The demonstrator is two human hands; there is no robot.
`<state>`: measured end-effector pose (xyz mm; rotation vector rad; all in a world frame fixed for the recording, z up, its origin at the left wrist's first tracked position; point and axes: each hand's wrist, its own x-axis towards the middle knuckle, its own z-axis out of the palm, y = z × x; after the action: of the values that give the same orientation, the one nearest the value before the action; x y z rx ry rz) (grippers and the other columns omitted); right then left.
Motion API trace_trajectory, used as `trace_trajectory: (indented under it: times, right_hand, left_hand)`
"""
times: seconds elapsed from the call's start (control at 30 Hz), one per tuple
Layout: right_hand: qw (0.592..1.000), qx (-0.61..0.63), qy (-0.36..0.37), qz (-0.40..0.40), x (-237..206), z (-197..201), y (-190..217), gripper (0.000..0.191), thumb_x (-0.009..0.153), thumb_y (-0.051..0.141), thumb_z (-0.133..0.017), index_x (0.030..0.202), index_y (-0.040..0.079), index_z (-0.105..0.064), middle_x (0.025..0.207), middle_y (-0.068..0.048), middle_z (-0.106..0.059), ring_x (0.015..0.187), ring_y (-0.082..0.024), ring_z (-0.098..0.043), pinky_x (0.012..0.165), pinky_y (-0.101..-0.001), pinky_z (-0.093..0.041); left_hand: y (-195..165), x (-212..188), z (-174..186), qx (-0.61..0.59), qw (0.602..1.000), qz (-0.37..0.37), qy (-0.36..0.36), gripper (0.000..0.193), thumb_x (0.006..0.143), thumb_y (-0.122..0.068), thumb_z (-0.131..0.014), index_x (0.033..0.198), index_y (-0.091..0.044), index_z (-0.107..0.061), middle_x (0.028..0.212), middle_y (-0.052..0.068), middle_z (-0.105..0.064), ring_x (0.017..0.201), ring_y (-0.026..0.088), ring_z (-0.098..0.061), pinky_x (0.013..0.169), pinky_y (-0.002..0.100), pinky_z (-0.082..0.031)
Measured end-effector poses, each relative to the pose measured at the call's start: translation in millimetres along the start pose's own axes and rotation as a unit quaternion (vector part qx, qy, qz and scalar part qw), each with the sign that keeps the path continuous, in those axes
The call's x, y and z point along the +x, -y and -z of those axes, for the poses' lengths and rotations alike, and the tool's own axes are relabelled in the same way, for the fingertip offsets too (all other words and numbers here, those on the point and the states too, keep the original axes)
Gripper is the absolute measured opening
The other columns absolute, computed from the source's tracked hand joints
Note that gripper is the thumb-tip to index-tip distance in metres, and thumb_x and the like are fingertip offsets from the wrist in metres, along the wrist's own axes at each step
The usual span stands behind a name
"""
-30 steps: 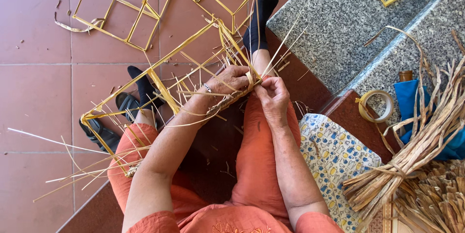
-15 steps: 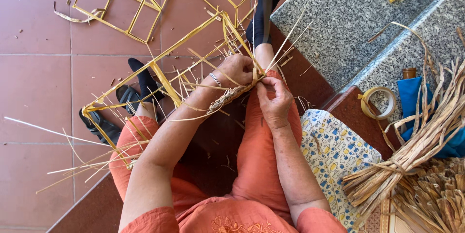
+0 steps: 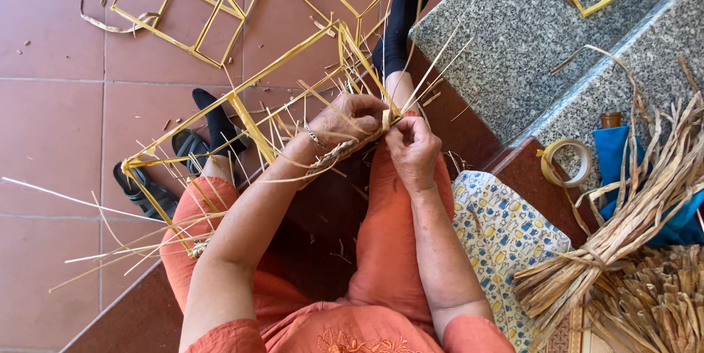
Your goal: The person weaves dried palm fibers into a rectangular basket frame, interlacing strands by hand and trimming excess with scissors. The basket base is completed and excess fibers are cut flush.
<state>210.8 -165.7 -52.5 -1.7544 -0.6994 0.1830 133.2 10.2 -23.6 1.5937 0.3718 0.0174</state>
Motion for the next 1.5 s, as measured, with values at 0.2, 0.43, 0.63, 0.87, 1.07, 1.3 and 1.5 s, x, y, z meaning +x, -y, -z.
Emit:
trace_trajectory:
  times: [0.2, 0.43, 0.63, 0.87, 1.07, 1.3, 1.5]
  right_hand:
    - [0.987, -0.134, 0.064, 0.066, -7.3, 29.2, -13.8, 0.012, 0.085, -0.002, -0.073, 0.087, 0.001, -0.062, 0.072, -0.008, -0.068, 0.059, -0.011, -0.065, 0.056, -0.0267, -0.054]
    - [0.983, -0.153, 0.095, 0.038, -3.8, 62.2, 31.8, 0.015, 0.078, 0.001, -0.075, 0.090, -0.001, -0.065, 0.080, -0.013, -0.070, 0.072, -0.021, -0.070, 0.064, -0.0341, -0.057]
    - [0.989, -0.106, 0.096, 0.031, 8.9, 44.2, 46.1, 0.024, 0.090, 0.023, -0.078, 0.100, 0.004, -0.068, 0.091, -0.006, -0.068, 0.083, -0.017, -0.067, 0.069, -0.0309, -0.055]
    - [0.974, -0.185, 0.098, 0.091, 16.0, 44.3, -2.5, 0.032, 0.093, 0.032, -0.082, 0.078, 0.007, -0.068, 0.072, 0.000, -0.063, 0.072, -0.017, -0.053, 0.062, -0.0341, -0.047]
    - [0.974, -0.177, 0.111, 0.091, 19.2, 53.6, 1.9, 0.031, 0.092, 0.025, -0.080, 0.073, 0.006, -0.064, 0.069, -0.005, -0.057, 0.067, -0.020, -0.052, 0.060, -0.0346, -0.045]
    - [0.983, -0.109, 0.087, 0.122, -34.5, 17.7, 42.7, 0.030, 0.099, 0.018, -0.074, 0.077, 0.004, -0.058, 0.072, -0.005, -0.056, 0.071, -0.020, -0.053, 0.065, -0.0378, -0.046]
    - [0.986, -0.061, 0.139, 0.071, -16.4, 36.4, 49.0, 0.024, 0.097, 0.021, -0.075, 0.079, 0.007, -0.066, 0.070, -0.003, -0.058, 0.062, -0.012, -0.053, 0.054, -0.0304, -0.044]
  left_hand:
    - [-39.7, -9.2, -3.4, 0.139, 0.988, -0.053, -0.043, 0.024, 0.086, -0.021, -0.079, 0.099, -0.002, -0.076, 0.086, 0.010, -0.075, 0.076, 0.014, -0.070, 0.070, 0.029, -0.057]
    - [-24.6, -14.6, -10.9, 0.134, 0.984, -0.075, -0.086, 0.018, 0.094, -0.022, -0.073, 0.098, -0.005, -0.078, 0.080, 0.007, -0.074, 0.069, 0.009, -0.068, 0.064, 0.027, -0.055]
    - [-0.4, -24.6, -17.8, -0.100, 0.992, -0.037, -0.072, 0.028, 0.105, -0.027, -0.062, 0.102, -0.004, -0.076, 0.085, -0.002, -0.070, 0.079, 0.004, -0.060, 0.068, 0.023, -0.052]
    - [12.9, -28.4, -20.3, -0.031, 0.983, -0.140, -0.111, 0.034, 0.108, -0.029, -0.058, 0.099, -0.002, -0.077, 0.091, 0.000, -0.071, 0.085, 0.007, -0.064, 0.076, 0.025, -0.054]
    - [12.7, -30.8, -14.8, -0.082, 0.987, -0.074, -0.114, 0.031, 0.106, -0.024, -0.059, 0.094, -0.001, -0.077, 0.086, 0.003, -0.070, 0.080, 0.009, -0.063, 0.073, 0.027, -0.053]
    - [10.0, -25.4, -22.8, -0.100, 0.986, -0.035, -0.125, 0.031, 0.104, -0.024, -0.059, 0.091, 0.000, -0.074, 0.080, 0.003, -0.072, 0.075, 0.008, -0.066, 0.068, 0.026, -0.055]
    - [6.5, -29.6, -13.4, -0.032, 0.983, -0.163, -0.084, 0.026, 0.109, -0.022, -0.061, 0.102, 0.001, -0.071, 0.092, 0.008, -0.071, 0.086, 0.011, -0.066, 0.078, 0.028, -0.056]
